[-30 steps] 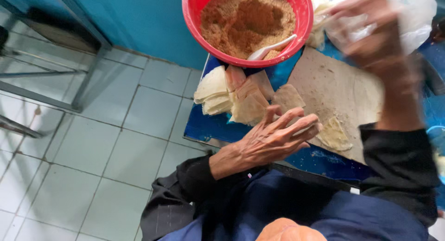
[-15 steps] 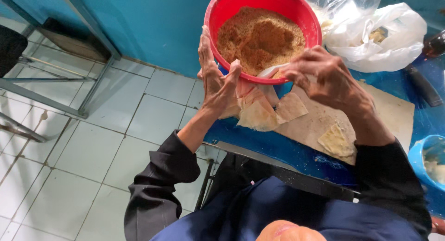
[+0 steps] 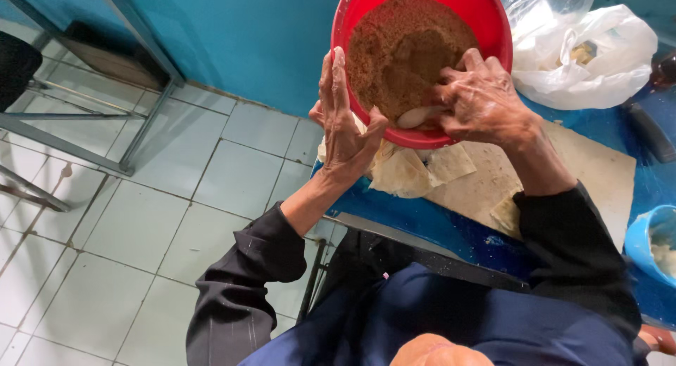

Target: The person sits at a small blue table and folds thin square pastry wrappers around a spoonful of brown sugar filling, pressing the edges together by hand. They take wrappers one at a time from a stack, add filling from a red bowl using a spoon, seal the folds with paste from a small blue bowl, and set finished folded pieces aside.

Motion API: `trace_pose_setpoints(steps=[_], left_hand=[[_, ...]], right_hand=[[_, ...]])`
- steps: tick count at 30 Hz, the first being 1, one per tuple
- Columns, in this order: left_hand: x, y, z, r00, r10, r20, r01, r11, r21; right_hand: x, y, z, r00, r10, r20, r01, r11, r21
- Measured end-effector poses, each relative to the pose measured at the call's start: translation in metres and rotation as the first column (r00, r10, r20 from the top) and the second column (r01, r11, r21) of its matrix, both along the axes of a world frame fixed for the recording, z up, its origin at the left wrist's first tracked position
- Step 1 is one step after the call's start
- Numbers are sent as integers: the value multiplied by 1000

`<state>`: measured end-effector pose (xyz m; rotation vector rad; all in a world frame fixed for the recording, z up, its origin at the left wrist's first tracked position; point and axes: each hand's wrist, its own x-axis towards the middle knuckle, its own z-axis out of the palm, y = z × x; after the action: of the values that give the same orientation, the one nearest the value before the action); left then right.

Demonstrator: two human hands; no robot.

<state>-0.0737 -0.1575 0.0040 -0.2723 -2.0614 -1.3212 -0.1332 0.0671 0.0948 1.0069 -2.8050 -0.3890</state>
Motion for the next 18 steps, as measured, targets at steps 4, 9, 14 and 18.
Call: trace_pose_setpoints(steps=[4,9,14,18], left_hand=[[0,1,-2,1000,12,5,-12,1000,0],[2,-1,-1,1000,11,-7,-11,1000,-24],[3,-1,1,1000,31,4,-31,999,-32],[4,-2,0,999,25,-25,-26,999,-38]], right_hand=[[4,4,4,992,50,-112,-39,995,96],[7,4,6,987,-17,-158,61,958,280],[3,6,5,949,10,-316,79,960,268],[11,26,13,958,-258,-125,269,959,86]])
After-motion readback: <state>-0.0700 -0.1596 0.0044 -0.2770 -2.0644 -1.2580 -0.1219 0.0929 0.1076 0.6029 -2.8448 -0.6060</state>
